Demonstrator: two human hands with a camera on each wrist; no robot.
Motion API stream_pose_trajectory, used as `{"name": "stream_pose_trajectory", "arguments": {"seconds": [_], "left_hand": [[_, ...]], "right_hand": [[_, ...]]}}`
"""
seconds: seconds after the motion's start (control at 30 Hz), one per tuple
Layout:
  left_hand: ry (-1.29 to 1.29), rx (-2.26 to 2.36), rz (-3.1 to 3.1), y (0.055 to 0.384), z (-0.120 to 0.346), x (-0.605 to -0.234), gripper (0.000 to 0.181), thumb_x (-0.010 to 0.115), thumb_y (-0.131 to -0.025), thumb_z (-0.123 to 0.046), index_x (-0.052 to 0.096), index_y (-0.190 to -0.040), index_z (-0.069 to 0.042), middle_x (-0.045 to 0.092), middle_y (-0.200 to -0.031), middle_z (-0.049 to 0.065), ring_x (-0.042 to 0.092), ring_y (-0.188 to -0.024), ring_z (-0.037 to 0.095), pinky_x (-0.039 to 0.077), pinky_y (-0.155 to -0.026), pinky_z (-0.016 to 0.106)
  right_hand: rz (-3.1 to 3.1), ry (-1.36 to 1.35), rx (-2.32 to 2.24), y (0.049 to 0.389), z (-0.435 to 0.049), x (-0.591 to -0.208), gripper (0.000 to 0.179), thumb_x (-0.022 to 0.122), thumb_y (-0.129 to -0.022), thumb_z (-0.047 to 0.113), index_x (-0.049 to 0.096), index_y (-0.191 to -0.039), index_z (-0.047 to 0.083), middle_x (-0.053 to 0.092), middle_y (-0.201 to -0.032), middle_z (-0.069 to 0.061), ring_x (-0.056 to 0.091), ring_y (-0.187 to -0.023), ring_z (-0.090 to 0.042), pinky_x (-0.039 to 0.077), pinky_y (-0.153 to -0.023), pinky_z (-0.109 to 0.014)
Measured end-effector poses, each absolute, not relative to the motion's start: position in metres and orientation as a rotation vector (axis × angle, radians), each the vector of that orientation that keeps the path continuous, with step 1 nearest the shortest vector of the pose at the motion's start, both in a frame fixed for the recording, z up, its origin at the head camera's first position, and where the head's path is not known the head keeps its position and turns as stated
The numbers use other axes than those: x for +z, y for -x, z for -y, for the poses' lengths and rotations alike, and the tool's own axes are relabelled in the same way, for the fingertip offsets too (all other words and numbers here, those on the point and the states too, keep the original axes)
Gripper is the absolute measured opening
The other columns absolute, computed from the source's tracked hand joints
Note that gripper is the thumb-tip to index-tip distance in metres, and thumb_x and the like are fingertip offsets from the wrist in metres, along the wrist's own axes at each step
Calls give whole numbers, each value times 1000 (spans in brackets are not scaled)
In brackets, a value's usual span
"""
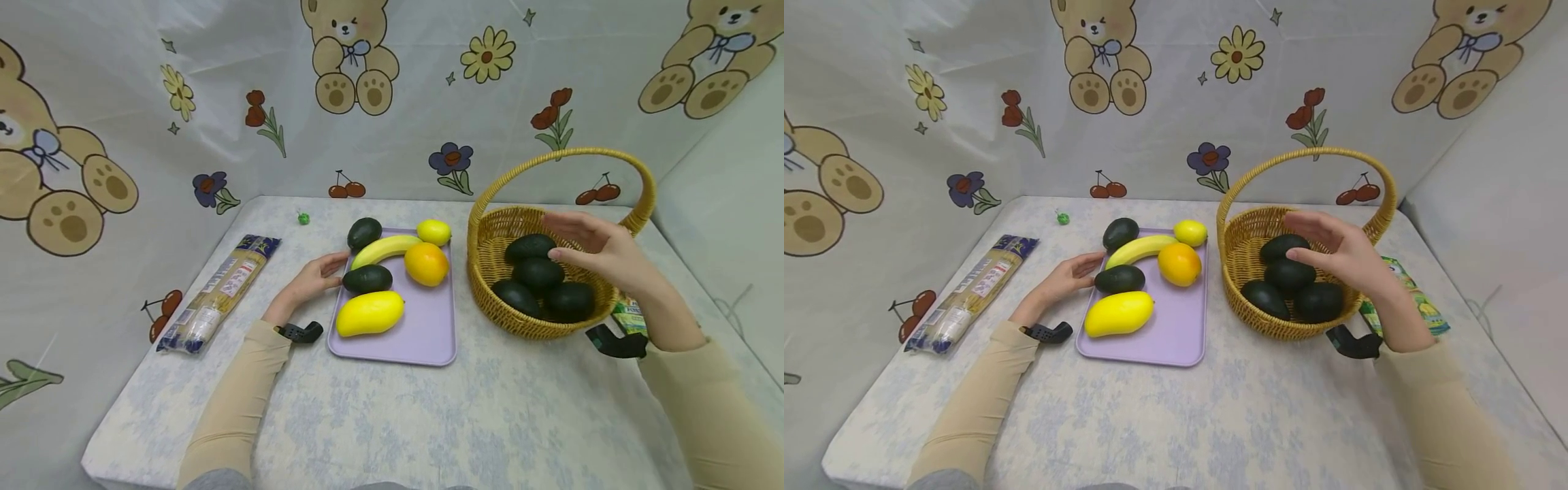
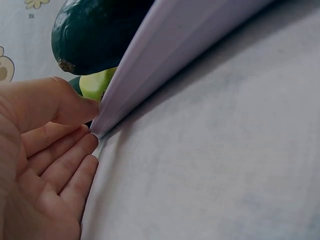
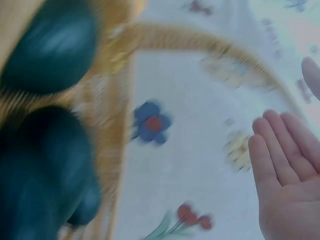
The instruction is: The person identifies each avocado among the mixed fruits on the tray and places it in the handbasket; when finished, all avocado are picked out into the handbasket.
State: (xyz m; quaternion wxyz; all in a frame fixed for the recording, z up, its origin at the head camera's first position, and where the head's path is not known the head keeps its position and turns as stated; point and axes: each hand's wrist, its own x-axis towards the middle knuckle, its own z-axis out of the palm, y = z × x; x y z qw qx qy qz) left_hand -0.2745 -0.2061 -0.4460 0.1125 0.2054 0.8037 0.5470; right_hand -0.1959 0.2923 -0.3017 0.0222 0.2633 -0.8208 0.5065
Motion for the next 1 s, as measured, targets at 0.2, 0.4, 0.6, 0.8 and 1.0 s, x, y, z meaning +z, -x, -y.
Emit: {"name": "stream_pose_trajectory", "arguments": {"seconds": [0.2, 0.4, 0.6, 0.8, 1.0], "left_hand": [[-619, 1594, -2367, 274, 207, -445, 58, 56, -88, 8, 36, -142, 6, 35, -146, 21, 32, -134, 32, 28, -111, 40], [-617, 1601, -2380, 274, 207, -444, 58, 56, -87, 9, 36, -141, 6, 36, -146, 20, 33, -134, 32, 28, -111, 40], [-625, 1605, -2372, 274, 207, -445, 58, 56, -87, 10, 35, -141, 8, 35, -146, 22, 32, -134, 33, 28, -111, 40], [-648, 1638, -2335, 275, 206, -445, 59, 55, -87, 10, 33, -141, 10, 31, -146, 25, 29, -135, 37, 25, -112, 44], [-594, 1605, -2379, 274, 206, -443, 57, 56, -88, 7, 36, -141, 5, 36, -146, 19, 33, -134, 30, 28, -111, 37]], "right_hand": [[2164, -1072, 1843, 187, -250, -294, 56, 57, -81, -21, 44, -135, -9, 50, -135, -14, 47, -124, -20, 40, -100, -22], [2157, -1244, 1754, 198, -197, -300, 55, 64, -82, -13, 46, -134, -8, 49, -134, -19, 47, -124, -22, 38, -104, -27], [2311, -1277, 1770, 222, -146, -320, 53, 67, -85, -1, 49, -134, -2, 49, -136, -14, 45, -125, -23, 36, -106, -35], [2450, -1309, 1821, 244, -100, -342, 54, 68, -86, 4, 47, -136, 0, 48, -137, -13, 44, -127, -22, 34, -108, -35], [2629, -1275, 1766, 260, -67, -363, 59, 71, -85, 14, 46, -137, 1, 49, -137, -12, 45, -126, -24, 35, -107, -34]]}}
